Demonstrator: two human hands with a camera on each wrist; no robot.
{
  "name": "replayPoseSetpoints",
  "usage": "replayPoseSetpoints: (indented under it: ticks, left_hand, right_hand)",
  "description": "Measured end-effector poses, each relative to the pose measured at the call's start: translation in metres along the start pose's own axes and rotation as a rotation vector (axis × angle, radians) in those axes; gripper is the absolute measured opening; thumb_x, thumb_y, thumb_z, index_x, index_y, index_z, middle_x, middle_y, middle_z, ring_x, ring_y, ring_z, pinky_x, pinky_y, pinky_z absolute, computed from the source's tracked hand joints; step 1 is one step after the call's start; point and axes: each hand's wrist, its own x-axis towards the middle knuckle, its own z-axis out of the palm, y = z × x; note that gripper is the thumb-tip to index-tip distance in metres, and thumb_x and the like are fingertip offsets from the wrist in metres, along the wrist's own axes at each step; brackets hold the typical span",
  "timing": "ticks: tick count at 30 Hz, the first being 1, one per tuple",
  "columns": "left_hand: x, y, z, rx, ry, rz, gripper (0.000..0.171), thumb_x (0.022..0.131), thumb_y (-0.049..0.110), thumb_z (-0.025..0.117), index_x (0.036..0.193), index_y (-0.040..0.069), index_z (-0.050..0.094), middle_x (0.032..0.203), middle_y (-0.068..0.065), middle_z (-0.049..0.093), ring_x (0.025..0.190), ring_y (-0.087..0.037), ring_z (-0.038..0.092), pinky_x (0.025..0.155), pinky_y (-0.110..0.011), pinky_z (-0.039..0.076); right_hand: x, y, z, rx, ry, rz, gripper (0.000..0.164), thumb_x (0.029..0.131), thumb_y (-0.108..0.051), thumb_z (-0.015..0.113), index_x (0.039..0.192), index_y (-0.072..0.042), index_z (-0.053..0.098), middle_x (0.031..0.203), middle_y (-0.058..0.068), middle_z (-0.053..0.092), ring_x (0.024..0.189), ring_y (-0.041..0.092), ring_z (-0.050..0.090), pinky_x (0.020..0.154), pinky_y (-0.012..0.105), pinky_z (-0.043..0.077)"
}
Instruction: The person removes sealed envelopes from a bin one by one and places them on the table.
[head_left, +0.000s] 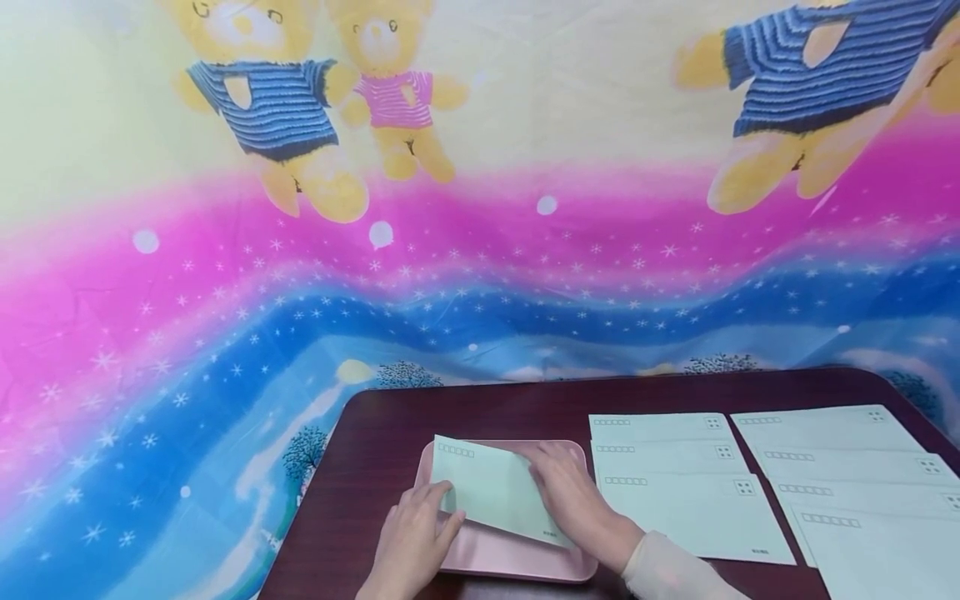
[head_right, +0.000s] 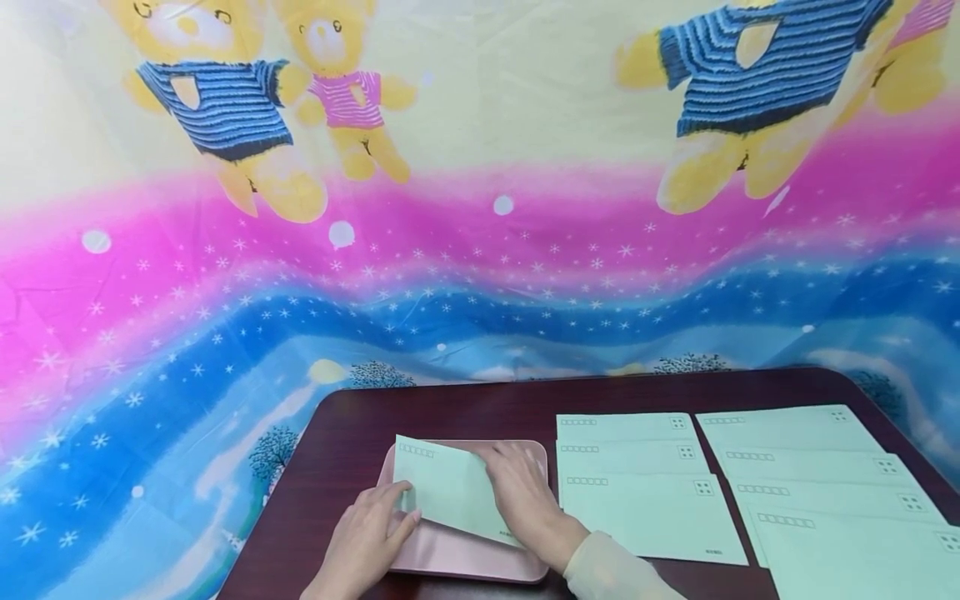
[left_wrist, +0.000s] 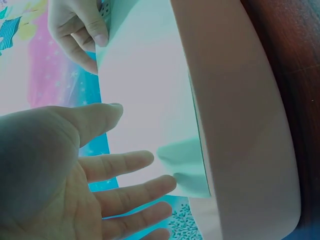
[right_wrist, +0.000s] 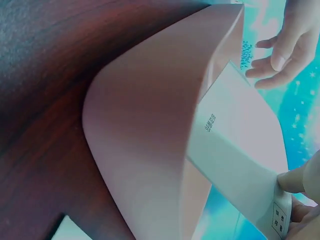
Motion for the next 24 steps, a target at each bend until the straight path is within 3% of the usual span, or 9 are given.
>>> replayPoseSetpoints:
  ticks: [11, 16, 24]
  left_hand:
    - [-0.001, 0.001, -0.005, 0.0, 0.049, -0.011, 0.04, 0.091, 0.034, 0.073, 0.123, 0.011, 0.068, 0.123, -0.005, 0.072, 0.113, -0.029, 0.065, 0.083, -0.048, 0.054]
    - [0.0, 0.0, -0.006, 0.001, 0.055, -0.015, 0.04, 0.091, 0.035, 0.072, 0.123, 0.011, 0.068, 0.122, -0.005, 0.072, 0.113, -0.028, 0.065, 0.083, -0.048, 0.053]
    - [0.002, 0.002, -0.009, -0.009, 0.036, -0.025, 0.041, 0.091, 0.034, 0.073, 0.124, 0.011, 0.068, 0.122, -0.005, 0.072, 0.114, -0.029, 0.065, 0.084, -0.05, 0.053]
  right_hand:
    - [0.005, -0.005, -0.013, -0.042, -0.006, 0.016, 0.039, 0.087, 0.003, 0.07, 0.121, -0.017, 0.072, 0.091, -0.005, 0.07, 0.084, 0.013, 0.059, 0.082, 0.037, 0.05]
    - [0.006, -0.006, -0.017, -0.05, 0.004, 0.007, 0.036, 0.088, 0.003, 0.07, 0.12, -0.015, 0.071, 0.09, -0.003, 0.069, 0.081, 0.012, 0.055, 0.079, 0.032, 0.047]
    - [0.007, -0.007, -0.024, -0.037, 0.032, 0.023, 0.036, 0.088, 0.003, 0.071, 0.12, -0.015, 0.072, 0.09, -0.005, 0.07, 0.081, 0.012, 0.057, 0.08, 0.033, 0.049]
